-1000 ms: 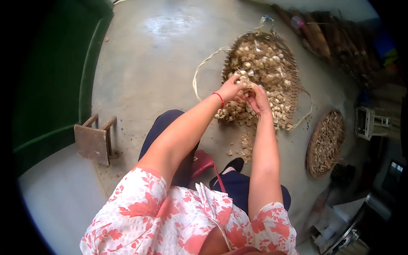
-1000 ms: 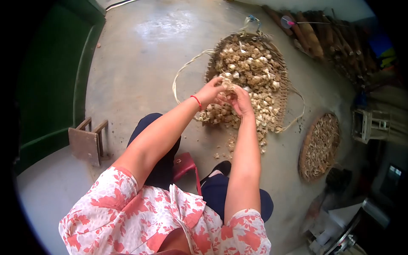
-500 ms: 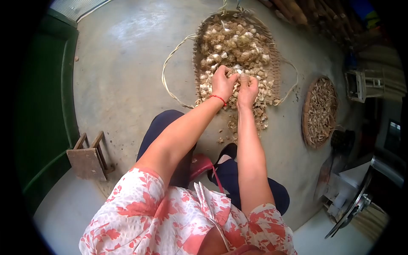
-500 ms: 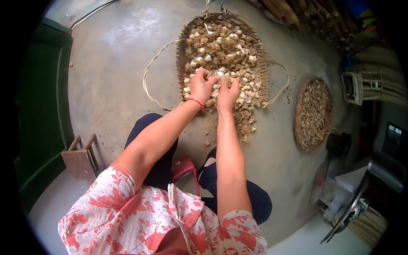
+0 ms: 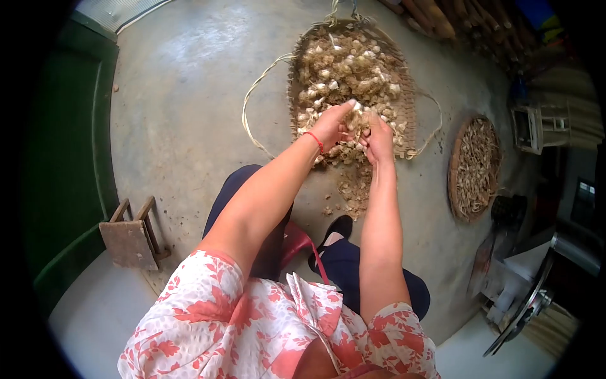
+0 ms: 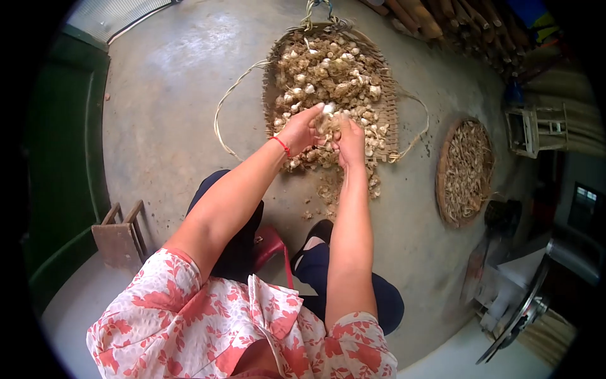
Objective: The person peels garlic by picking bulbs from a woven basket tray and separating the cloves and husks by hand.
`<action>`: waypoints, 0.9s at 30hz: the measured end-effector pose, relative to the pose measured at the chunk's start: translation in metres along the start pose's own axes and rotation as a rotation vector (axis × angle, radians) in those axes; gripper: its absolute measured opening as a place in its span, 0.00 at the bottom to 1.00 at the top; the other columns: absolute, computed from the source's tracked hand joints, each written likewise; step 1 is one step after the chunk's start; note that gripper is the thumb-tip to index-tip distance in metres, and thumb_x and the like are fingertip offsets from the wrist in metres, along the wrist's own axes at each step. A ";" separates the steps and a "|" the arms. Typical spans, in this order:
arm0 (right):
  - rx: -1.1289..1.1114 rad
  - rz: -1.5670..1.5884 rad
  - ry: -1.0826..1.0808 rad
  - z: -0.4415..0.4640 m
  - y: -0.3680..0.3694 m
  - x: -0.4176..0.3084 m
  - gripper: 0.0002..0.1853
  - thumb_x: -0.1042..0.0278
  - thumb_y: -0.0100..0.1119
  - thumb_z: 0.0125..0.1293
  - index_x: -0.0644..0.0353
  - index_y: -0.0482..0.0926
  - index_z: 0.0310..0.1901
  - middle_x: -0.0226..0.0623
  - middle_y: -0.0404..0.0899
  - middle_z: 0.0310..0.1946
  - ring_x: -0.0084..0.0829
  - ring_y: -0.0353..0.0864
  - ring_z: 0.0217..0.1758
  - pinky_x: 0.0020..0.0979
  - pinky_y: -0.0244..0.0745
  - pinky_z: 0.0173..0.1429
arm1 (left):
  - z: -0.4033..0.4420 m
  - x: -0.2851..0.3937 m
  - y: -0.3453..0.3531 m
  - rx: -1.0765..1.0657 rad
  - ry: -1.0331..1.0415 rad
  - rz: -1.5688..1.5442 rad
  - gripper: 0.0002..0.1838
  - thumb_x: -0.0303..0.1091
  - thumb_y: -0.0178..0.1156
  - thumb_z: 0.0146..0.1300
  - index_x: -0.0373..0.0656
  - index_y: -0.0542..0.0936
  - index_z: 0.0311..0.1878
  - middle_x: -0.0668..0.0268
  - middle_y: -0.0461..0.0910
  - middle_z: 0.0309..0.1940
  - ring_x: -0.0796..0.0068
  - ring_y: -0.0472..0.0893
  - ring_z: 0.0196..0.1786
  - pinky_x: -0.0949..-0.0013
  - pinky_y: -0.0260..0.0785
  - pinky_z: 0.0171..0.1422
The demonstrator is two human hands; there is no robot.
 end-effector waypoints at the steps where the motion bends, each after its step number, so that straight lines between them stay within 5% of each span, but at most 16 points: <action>1: -0.023 -0.210 -0.009 0.002 0.000 -0.004 0.13 0.63 0.49 0.71 0.64 0.77 0.44 0.25 0.69 0.21 0.15 0.65 0.24 0.22 0.63 0.26 | 0.000 0.003 -0.003 -0.014 -0.058 0.267 0.22 0.56 0.55 0.64 0.44 0.75 0.42 0.68 0.73 0.29 0.78 0.70 0.23 0.75 0.62 0.24; 2: -0.032 -0.213 -0.010 0.005 0.005 -0.002 0.13 0.63 0.49 0.71 0.64 0.77 0.44 0.25 0.69 0.21 0.15 0.65 0.24 0.22 0.63 0.26 | 0.000 0.005 -0.006 -0.026 -0.117 0.534 0.24 0.60 0.55 0.62 0.46 0.75 0.43 0.70 0.71 0.30 0.80 0.67 0.26 0.74 0.57 0.24; 4: -0.049 -0.636 -0.532 0.004 0.025 -0.010 0.10 0.72 0.46 0.69 0.65 0.76 0.44 0.27 0.72 0.24 0.15 0.68 0.27 0.21 0.65 0.30 | -0.006 0.006 -0.005 -0.026 -0.156 0.562 0.25 0.62 0.56 0.60 0.49 0.76 0.42 0.72 0.68 0.31 0.82 0.61 0.26 0.75 0.50 0.24; 8: -0.032 -0.259 -0.467 0.003 0.051 -0.020 0.12 0.77 0.42 0.66 0.67 0.74 0.47 0.28 0.75 0.29 0.14 0.67 0.29 0.19 0.63 0.31 | -0.012 0.015 -0.006 -0.117 -0.084 0.458 0.22 0.58 0.55 0.62 0.50 0.76 0.44 0.75 0.71 0.43 0.82 0.64 0.30 0.75 0.55 0.28; 10: -0.107 -0.247 -0.324 0.002 0.048 -0.021 0.13 0.73 0.44 0.69 0.63 0.70 0.53 0.23 0.70 0.22 0.13 0.65 0.22 0.18 0.61 0.24 | -0.016 0.021 -0.004 -0.128 -0.071 0.344 0.18 0.54 0.55 0.63 0.51 0.75 0.46 0.76 0.72 0.46 0.82 0.69 0.35 0.71 0.61 0.33; 13: -0.155 0.477 -0.112 0.009 0.041 -0.011 0.16 0.69 0.45 0.71 0.61 0.65 0.58 0.24 0.64 0.19 0.17 0.60 0.18 0.19 0.59 0.22 | -0.013 0.020 -0.007 -0.081 -0.060 0.241 0.13 0.49 0.52 0.65 0.53 0.73 0.45 0.74 0.75 0.39 0.80 0.72 0.34 0.70 0.63 0.35; 15: -0.101 0.479 -0.068 0.011 0.038 -0.005 0.15 0.68 0.46 0.71 0.61 0.66 0.57 0.26 0.65 0.20 0.18 0.62 0.20 0.20 0.60 0.23 | -0.007 0.017 -0.011 -0.176 -0.039 0.071 0.11 0.48 0.49 0.69 0.52 0.70 0.37 0.73 0.73 0.26 0.80 0.66 0.19 0.75 0.54 0.22; 16: -0.046 0.478 -0.024 0.010 0.037 -0.003 0.15 0.67 0.46 0.72 0.61 0.66 0.56 0.27 0.66 0.21 0.19 0.63 0.21 0.20 0.62 0.25 | -0.002 0.014 -0.014 -0.177 -0.039 0.071 0.11 0.48 0.49 0.69 0.52 0.70 0.37 0.73 0.73 0.26 0.80 0.66 0.19 0.75 0.54 0.22; 18: -0.017 0.426 -0.034 0.008 0.033 0.000 0.12 0.64 0.44 0.73 0.62 0.69 0.51 0.28 0.68 0.23 0.19 0.64 0.22 0.22 0.63 0.24 | 0.005 0.012 -0.024 0.101 0.006 0.130 0.14 0.49 0.46 0.70 0.50 0.66 0.33 0.73 0.66 0.21 0.81 0.58 0.13 0.77 0.46 0.17; 20: -0.010 0.292 -0.034 0.009 0.027 0.005 0.15 0.56 0.48 0.71 0.61 0.72 0.44 0.28 0.70 0.24 0.20 0.67 0.24 0.24 0.67 0.29 | 0.009 0.009 -0.028 0.109 0.065 0.179 0.15 0.49 0.45 0.71 0.49 0.66 0.34 0.73 0.60 0.18 0.81 0.56 0.14 0.76 0.47 0.17; 22: 0.000 0.105 0.008 0.005 0.029 0.002 0.18 0.51 0.50 0.70 0.62 0.73 0.40 0.29 0.71 0.24 0.21 0.69 0.25 0.25 0.68 0.31 | 0.014 0.008 -0.030 0.286 0.284 0.460 0.19 0.48 0.47 0.70 0.41 0.66 0.33 0.65 0.67 0.17 0.73 0.70 0.13 0.67 0.60 0.15; 24: 0.012 -0.079 0.049 0.002 0.033 0.004 0.22 0.46 0.52 0.68 0.63 0.74 0.36 0.30 0.72 0.24 0.22 0.72 0.26 0.27 0.69 0.33 | 0.014 0.006 -0.026 0.287 0.304 0.492 0.20 0.48 0.50 0.69 0.38 0.66 0.34 0.63 0.69 0.18 0.71 0.70 0.14 0.64 0.65 0.18; 26: -0.016 -0.889 -0.248 -0.001 0.042 0.002 0.29 0.40 0.50 0.66 0.65 0.75 0.32 0.31 0.75 0.26 0.20 0.72 0.32 0.25 0.69 0.36 | 0.009 0.007 -0.020 0.278 0.318 0.666 0.20 0.48 0.52 0.67 0.37 0.68 0.36 0.60 0.72 0.20 0.71 0.70 0.14 0.66 0.65 0.18; 27: -0.026 -0.858 -0.284 0.001 0.040 0.004 0.28 0.44 0.49 0.69 0.67 0.74 0.30 0.29 0.75 0.27 0.18 0.69 0.33 0.23 0.66 0.38 | 0.006 0.008 -0.017 0.282 0.277 0.645 0.20 0.47 0.55 0.66 0.36 0.70 0.38 0.58 0.75 0.23 0.69 0.74 0.19 0.65 0.67 0.24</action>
Point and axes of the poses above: each hand's wrist, its own z-axis towards the middle knuckle, its own y-axis out of the palm, x = y × z, the point moved 2 cm from there along z, towards the middle knuckle
